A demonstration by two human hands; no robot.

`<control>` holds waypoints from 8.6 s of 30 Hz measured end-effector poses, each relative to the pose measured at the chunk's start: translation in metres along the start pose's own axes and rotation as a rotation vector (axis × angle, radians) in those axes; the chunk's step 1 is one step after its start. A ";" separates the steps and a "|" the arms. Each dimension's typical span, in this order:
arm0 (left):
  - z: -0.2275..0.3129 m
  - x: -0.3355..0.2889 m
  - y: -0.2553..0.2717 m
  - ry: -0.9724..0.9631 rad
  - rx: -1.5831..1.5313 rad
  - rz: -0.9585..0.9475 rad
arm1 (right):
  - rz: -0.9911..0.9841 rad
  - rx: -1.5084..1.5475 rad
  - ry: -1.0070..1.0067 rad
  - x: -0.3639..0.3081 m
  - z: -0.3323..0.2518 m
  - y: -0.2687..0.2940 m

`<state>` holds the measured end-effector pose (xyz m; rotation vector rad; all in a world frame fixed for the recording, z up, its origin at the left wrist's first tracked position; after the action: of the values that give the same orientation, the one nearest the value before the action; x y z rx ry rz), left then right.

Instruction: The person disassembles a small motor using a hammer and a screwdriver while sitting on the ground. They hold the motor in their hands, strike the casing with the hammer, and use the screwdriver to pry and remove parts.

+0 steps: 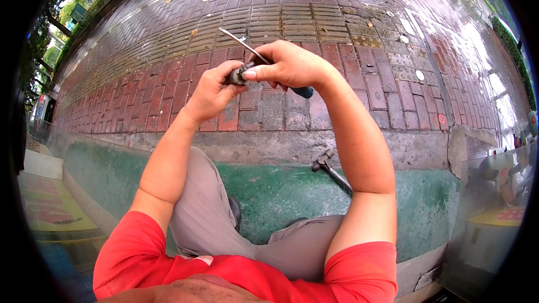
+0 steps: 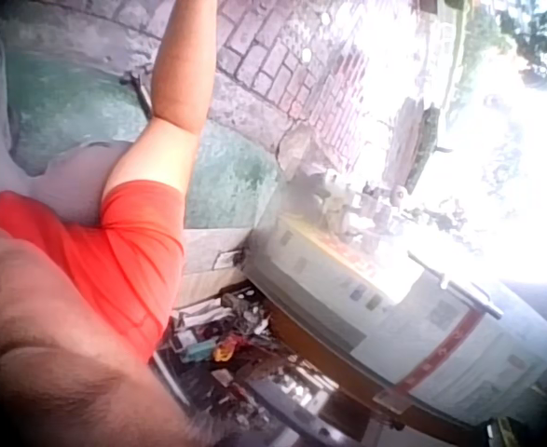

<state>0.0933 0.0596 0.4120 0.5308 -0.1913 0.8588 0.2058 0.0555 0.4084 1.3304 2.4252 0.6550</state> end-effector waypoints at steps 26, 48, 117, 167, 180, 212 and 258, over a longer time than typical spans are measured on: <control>0.025 -0.001 0.014 -0.115 0.103 0.092 | 0.175 0.028 0.124 -0.001 -0.018 0.007; 0.026 -0.004 0.022 -0.264 -0.004 0.304 | 0.077 0.430 0.154 0.010 0.015 0.002; 0.034 -0.006 0.035 -0.327 0.276 0.343 | 0.222 0.440 0.092 0.013 0.014 0.005; -0.048 -0.003 0.010 0.352 -0.844 0.147 | 0.591 -0.212 0.194 0.011 -0.016 0.022; -0.021 -0.005 0.012 0.146 -0.462 -0.004 | 0.478 -0.140 0.222 0.013 -0.016 0.010; -0.082 -0.002 0.023 0.293 -0.597 0.232 | 0.697 -0.376 0.042 0.010 -0.015 0.018; -0.028 -0.003 0.003 0.133 -0.567 0.239 | 0.337 0.072 0.065 -0.014 -0.020 0.019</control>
<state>0.0879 0.0739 0.3884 -0.0824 -0.3665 1.0172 0.2171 0.0480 0.4362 1.7972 2.3127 0.7066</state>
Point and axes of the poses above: each hand's wrist, its own x-axis towards the middle knuckle, its own y-axis out of the back of the hand, z = x × y, the point moved 10 cm from there along x, towards the middle knuckle, and after that the axes turned 13 degrees about -x, right-handed, at the moved point
